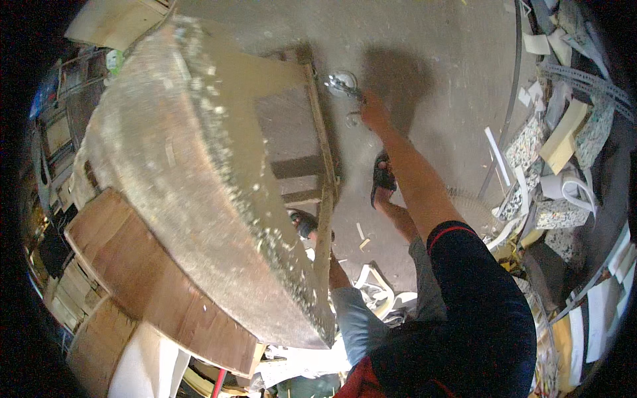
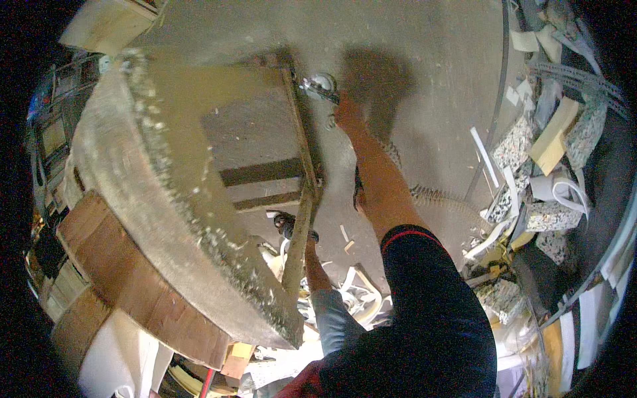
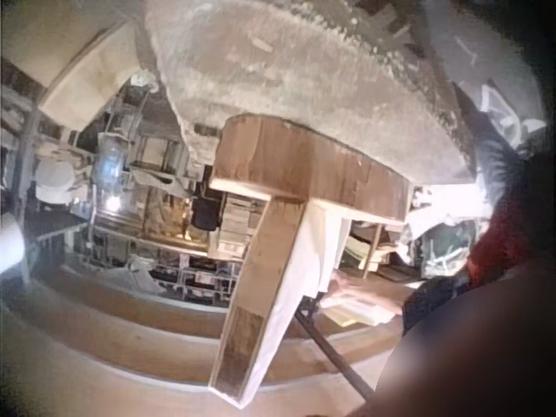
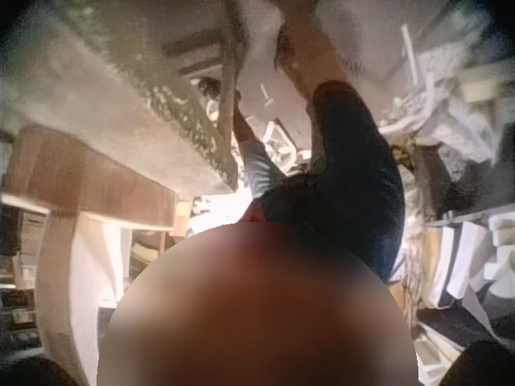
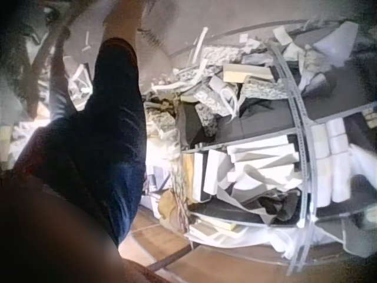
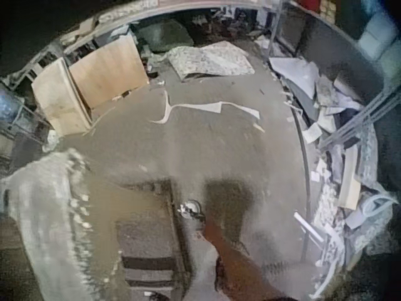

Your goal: The person cuts a white plastic sheet to fit a wooden chair frame using a utility knife, then sprays adhesive and attaches the plastic to the frame. The person handles the chair frame and plastic pieces, applying adhesive and pressing the plastic into place.

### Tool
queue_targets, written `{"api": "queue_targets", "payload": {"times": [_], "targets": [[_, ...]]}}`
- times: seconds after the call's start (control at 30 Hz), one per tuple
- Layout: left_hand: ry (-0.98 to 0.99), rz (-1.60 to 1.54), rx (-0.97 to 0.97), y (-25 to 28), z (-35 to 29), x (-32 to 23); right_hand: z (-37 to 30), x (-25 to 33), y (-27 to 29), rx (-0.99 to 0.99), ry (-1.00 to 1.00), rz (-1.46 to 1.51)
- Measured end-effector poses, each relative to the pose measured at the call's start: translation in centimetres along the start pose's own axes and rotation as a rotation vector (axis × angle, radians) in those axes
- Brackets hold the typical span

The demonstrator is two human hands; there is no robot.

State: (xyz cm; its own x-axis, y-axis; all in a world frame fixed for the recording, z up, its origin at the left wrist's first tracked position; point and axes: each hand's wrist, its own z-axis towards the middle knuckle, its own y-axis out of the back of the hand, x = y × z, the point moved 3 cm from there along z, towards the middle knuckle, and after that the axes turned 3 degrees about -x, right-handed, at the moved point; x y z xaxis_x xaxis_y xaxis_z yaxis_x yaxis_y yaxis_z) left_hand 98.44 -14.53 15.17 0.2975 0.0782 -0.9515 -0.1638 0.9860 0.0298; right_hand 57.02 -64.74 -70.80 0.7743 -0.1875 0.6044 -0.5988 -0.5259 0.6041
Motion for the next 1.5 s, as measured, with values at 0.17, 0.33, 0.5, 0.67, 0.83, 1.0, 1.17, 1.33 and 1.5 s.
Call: {"api": "queue_targets", "payload": {"times": [0.17,0.33,0.5,0.67,0.83,1.0,1.17,1.33,1.5], "targets": [[0.228,-0.19,0.024,6.5,3.0,3.4,-2.6,-5.7,7.6,-0.167,0.169,-0.138],[0.22,-0.276,-0.022,3.5,0.4,3.8,-16.8,-9.0,17.4,-0.02,0.498,-0.632],[0.144,-0.418,0.068,5.2,1.2,3.9,-27.3,1.5,31.4,-0.18,0.038,0.148],[0.101,-0.591,0.054,6.6,-0.8,9.0,-41.3,29.2,40.2,-0.334,0.438,0.163],[0.113,-0.473,0.227,3.1,-1.0,6.8,-58.5,58.7,33.8,-0.319,0.926,0.201],[0.376,-0.25,0.555,3.7,-0.2,5.0,-77.8,76.7,16.5,0.196,1.665,-0.297],[0.256,-0.08,0.355,5.1,-1.7,6.3,-88.1,78.3,1.3,0.085,2.065,-0.976],[0.491,0.127,0.151,4.1,2.0,-2.1,-85.0,77.5,-4.6,-0.127,1.945,-1.673],[0.376,-0.112,0.228,3.5,0.7,-1.4,-85.5,79.5,-1.8,-0.41,1.869,-2.13]]}}
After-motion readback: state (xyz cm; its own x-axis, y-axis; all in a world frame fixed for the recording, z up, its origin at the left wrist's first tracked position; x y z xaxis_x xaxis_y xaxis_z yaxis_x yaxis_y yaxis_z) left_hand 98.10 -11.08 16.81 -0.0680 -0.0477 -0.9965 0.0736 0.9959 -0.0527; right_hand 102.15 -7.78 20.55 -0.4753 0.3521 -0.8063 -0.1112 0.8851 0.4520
